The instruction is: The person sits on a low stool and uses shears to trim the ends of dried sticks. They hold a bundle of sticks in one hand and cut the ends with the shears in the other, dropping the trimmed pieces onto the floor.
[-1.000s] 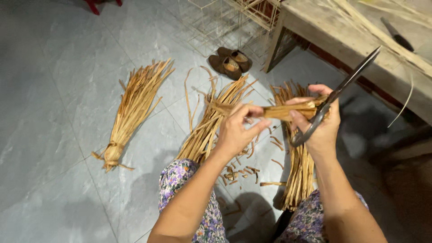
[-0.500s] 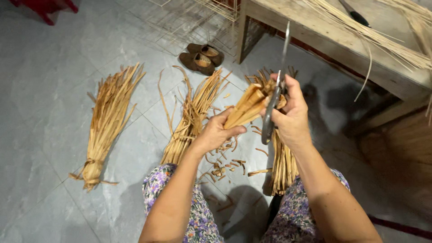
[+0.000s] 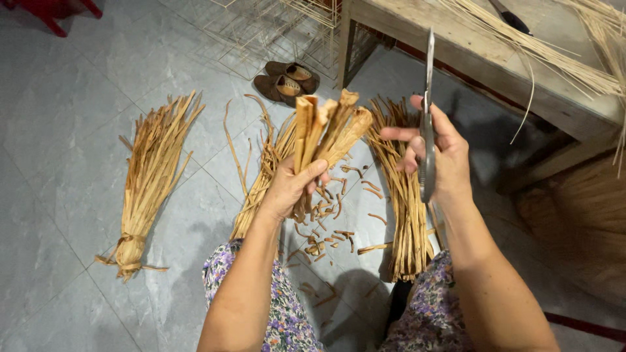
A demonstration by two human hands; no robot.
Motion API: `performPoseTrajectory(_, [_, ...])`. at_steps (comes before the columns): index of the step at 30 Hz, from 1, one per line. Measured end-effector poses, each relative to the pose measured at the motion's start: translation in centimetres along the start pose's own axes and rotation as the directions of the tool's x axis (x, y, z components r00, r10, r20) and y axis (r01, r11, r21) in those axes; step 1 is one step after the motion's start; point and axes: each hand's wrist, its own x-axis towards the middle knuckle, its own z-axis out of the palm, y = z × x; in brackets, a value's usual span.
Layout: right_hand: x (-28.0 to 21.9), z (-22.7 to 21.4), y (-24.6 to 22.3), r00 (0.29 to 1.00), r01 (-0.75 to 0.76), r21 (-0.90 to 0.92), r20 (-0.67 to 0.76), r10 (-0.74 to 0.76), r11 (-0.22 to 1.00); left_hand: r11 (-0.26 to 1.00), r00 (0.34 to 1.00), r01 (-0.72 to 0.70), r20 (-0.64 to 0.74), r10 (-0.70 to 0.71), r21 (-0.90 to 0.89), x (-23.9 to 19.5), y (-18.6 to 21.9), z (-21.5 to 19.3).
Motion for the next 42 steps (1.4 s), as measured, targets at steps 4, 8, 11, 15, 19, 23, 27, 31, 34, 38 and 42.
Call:
performPoseTrajectory(4, [-0.9, 0.4, -0.1, 1.000, 0.001, -0.145, 0.014, 0.001, 0.989, 0.998, 0.993, 0.023, -0.113, -0.030, -0.064, 0.1, 0.1, -0.4])
performPoseTrajectory(8, [-1.8, 0.5, -0.4, 0.994, 0.056, -0.334, 0.104, -0.022, 0.941, 0.995, 0.988, 0.022, -0.152, -0.036, -0.095, 0.2, 0.5, -0.9])
performPoseTrajectory(11, [-2.3, 0.9, -0.5, 0.973, 0.087, -0.393, 0.230, 0.006, 0.915, 0.995, 0.979, 0.030, -0.197, -0.049, -0.098, 0.2, 1.2, -1.3])
performPoseTrajectory(15, [-2.5, 1.3, -0.4, 0.949, -0.047, -0.533, 0.241, 0.204, 0.845, 0.988, 0.984, -0.009, -0.177, -0.018, -0.155, -0.3, 2.0, -1.9])
performPoseTrajectory(19, [-2.0, 1.7, 0.5, 0.961, -0.082, -0.642, 0.151, 0.231, 0.763, 0.997, 0.984, 0.043, -0.171, -0.055, -0.070, -0.9, 2.7, -2.5])
performPoseTrajectory(23, [-1.9, 1.6, 0.7, 0.960, -0.105, -0.597, 0.149, 0.238, 0.796, 0.989, 0.981, 0.147, -0.129, -0.145, 0.008, -1.2, 3.0, -2.9])
performPoseTrajectory(27, [-1.6, 1.4, 0.6, 0.954, -0.102, -0.598, 0.167, 0.248, 0.795, 0.973, 0.976, 0.217, -0.036, -0.214, 0.078, -1.4, 3.3, -3.4])
performPoseTrajectory(31, [-1.4, 1.0, 0.4, 0.942, -0.044, -0.606, 0.239, 0.235, 0.794, 0.967, 0.969, 0.248, -0.040, -0.246, 0.061, -1.8, 3.7, -3.5])
performPoseTrajectory(34, [-1.6, 0.8, 0.1, 0.933, -0.035, -0.617, 0.261, 0.247, 0.786, 0.966, 0.970, 0.244, -0.022, -0.243, 0.086, -1.8, 3.8, -3.6])
performPoseTrajectory(38, [-1.7, 0.8, 0.0, 0.938, -0.080, -0.615, 0.221, 0.269, 0.784, 0.959, 0.966, 0.257, -0.013, -0.258, 0.122, -1.7, 3.5, -3.9])
performPoseTrajectory(42, [-1.7, 1.0, 0.3, 0.938, -0.180, -0.582, 0.140, 0.316, 0.793, 0.946, 0.953, 0.301, -0.016, -0.301, 0.118, -1.7, 3.1, -4.1])
